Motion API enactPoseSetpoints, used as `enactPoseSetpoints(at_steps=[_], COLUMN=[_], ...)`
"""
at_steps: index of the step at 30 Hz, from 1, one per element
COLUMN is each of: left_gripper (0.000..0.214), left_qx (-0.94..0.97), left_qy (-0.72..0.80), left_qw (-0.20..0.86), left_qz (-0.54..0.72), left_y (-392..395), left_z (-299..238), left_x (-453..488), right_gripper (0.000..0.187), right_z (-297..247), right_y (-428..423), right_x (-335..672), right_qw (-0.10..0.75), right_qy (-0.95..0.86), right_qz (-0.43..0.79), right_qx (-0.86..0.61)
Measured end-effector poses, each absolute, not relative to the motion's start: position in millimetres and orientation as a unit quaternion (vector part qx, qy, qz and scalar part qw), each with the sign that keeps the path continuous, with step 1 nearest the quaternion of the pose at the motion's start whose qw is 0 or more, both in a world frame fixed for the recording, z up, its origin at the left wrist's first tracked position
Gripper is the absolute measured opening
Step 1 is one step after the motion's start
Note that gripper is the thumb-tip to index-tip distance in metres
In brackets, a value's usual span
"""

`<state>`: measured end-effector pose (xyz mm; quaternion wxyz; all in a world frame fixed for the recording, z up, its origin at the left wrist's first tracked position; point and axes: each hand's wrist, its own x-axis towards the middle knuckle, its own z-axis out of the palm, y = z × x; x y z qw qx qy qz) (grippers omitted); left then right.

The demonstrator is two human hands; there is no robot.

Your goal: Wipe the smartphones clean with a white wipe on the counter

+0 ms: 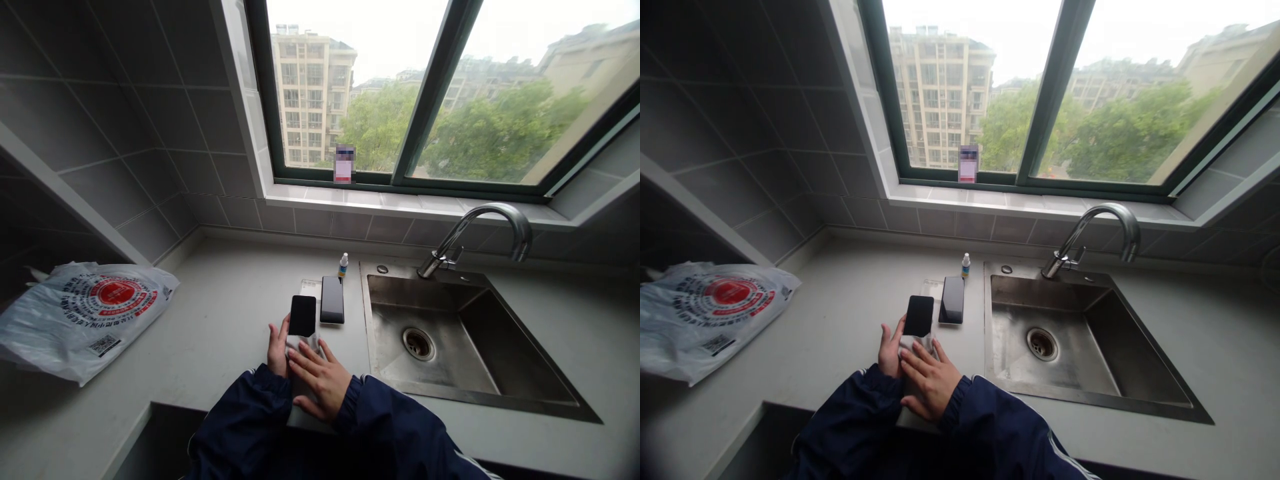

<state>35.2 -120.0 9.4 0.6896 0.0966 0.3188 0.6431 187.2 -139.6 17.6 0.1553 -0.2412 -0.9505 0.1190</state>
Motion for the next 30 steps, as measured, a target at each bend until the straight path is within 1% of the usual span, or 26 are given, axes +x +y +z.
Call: enactPoseSetpoints(at_steps=[6,12,17,25,30], left_gripper=[0.087,0.081,0.082,0.082,0.077], left_qx=[0.117,0.118,0.106,0.09,0.131], left_qy=[0.248,0.241,0.238,0.254,0.264], left_qw=[0.738,0.731,0.734,0.743,0.711], left_qz=[0.617,0.627,0.628,0.613,0.639], left_y=[-120,-121,-121,-118,-115], left_z=[7,13,13,-8,-15], left_x=[32,36,37,32,34], right_gripper=[0.069,0.068,0.067,0.069,0.069], right_z=[24,22,22,29,32], right_y=[-135,-136,-134,-111,-92], right_x=[182,182,183,177,174], right_qw=[0.153,0.151,0.148,0.156,0.165], right_qy=[-0.953,-0.944,-0.944,-0.937,-0.924], right_qz=[0.124,0.141,0.134,0.115,0.093], right_qx=[-0.229,-0.256,-0.263,-0.289,-0.333])
